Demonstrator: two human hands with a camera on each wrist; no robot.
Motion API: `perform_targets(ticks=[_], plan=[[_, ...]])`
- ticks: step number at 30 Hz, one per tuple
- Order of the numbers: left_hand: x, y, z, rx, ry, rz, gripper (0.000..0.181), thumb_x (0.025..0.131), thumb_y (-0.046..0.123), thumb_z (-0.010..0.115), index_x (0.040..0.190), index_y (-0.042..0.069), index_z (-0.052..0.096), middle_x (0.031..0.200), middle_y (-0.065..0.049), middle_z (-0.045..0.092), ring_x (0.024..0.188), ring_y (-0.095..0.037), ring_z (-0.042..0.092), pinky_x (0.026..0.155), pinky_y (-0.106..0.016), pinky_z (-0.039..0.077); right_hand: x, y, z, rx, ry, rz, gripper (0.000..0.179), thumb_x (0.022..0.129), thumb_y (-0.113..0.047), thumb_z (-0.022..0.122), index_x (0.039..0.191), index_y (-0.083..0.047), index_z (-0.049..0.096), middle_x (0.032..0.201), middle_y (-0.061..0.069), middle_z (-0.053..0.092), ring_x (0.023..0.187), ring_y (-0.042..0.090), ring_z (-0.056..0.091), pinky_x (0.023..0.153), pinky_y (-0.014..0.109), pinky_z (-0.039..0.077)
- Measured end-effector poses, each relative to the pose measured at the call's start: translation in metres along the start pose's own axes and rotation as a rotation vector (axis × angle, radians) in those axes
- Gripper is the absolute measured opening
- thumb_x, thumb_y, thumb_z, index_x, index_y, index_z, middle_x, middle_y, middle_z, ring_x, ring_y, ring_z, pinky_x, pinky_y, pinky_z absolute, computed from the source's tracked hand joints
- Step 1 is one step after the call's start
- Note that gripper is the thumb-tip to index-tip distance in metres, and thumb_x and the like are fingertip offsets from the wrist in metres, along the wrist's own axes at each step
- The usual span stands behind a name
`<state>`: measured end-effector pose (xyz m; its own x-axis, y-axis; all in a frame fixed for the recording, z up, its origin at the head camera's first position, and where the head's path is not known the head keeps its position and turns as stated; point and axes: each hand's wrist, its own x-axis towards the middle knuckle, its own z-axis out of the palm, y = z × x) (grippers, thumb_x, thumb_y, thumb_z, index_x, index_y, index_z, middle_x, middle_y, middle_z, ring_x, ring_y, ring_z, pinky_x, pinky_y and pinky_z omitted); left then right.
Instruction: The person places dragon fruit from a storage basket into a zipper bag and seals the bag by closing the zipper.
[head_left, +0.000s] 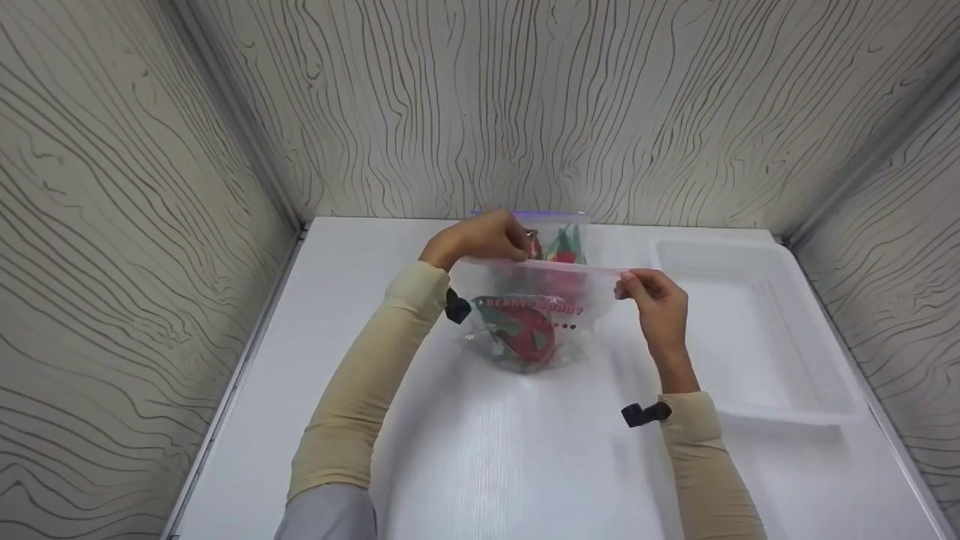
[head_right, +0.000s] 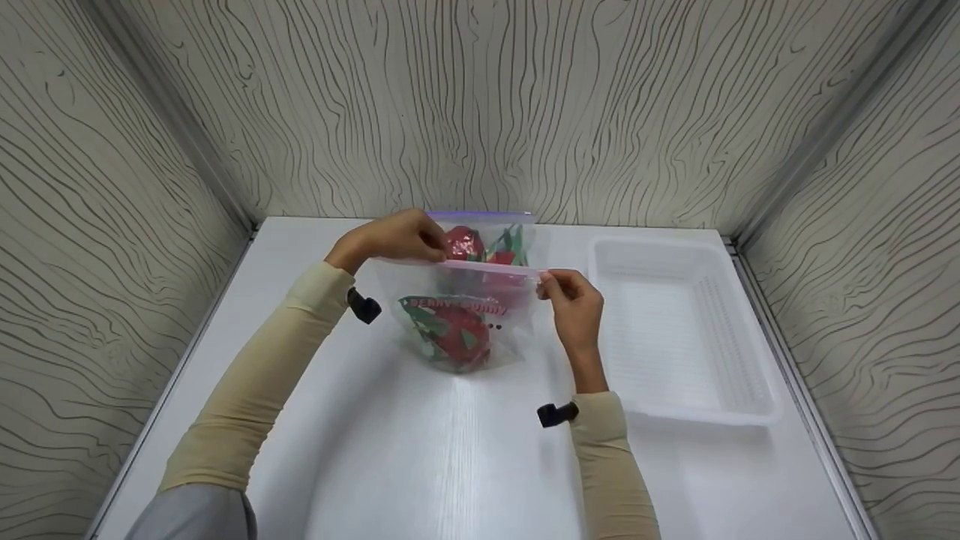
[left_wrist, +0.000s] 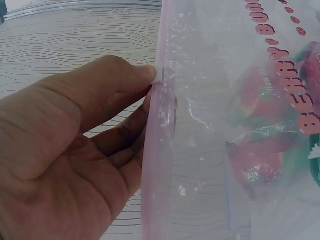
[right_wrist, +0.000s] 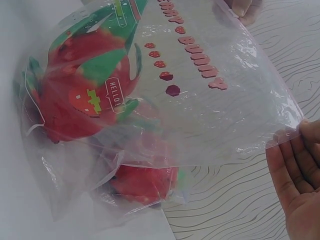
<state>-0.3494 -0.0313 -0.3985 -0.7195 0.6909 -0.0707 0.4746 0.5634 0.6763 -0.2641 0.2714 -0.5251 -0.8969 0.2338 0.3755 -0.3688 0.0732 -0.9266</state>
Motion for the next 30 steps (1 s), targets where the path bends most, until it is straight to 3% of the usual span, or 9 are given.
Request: perform_targets(ticks=[12,16,30], plan=[[-0.008,-0.003,-0.004,-0.005,0.007,-0.015,0.015,0.097,0.009,0.071,0.087,0.0,0.077,0.075,0.004,0.055,0.066,-0.009,0.044,0.061,-0.026,0.036,0.0,-0.002,-0.001,-0.036,0.004,0.017,0.019,0.102,-0.008,0.071,0.107,0.011,0.073,0.086,0.006,0.074,0.08,0.013,0.072,0.079,0.024,0.064],[-0.01,-0.005,-0.005,-0.001,0.01,-0.017,0.015,0.097,0.01,0.071,0.094,-0.002,0.08,0.077,0.004,0.058,0.069,-0.01,0.047,0.063,-0.025,0.04,0.0,-0.001,-0.001,-0.043,-0.002,0.014,0.02,0.102,-0.009,0.071,0.107,0.01,0.073,0.087,0.007,0.073,0.08,0.014,0.072,0.08,0.024,0.064],[-0.018,-0.015,-0.012,0.007,0.017,-0.027,0.013,0.097,0.012,0.072,0.09,0.004,0.079,0.077,0.003,0.06,0.07,-0.011,0.049,0.065,-0.027,0.043,0.0,0.0,-0.002,-0.036,-0.002,0.023,0.021,0.103,-0.01,0.071,0.108,0.01,0.073,0.088,0.006,0.074,0.082,0.014,0.072,0.081,0.023,0.064]])
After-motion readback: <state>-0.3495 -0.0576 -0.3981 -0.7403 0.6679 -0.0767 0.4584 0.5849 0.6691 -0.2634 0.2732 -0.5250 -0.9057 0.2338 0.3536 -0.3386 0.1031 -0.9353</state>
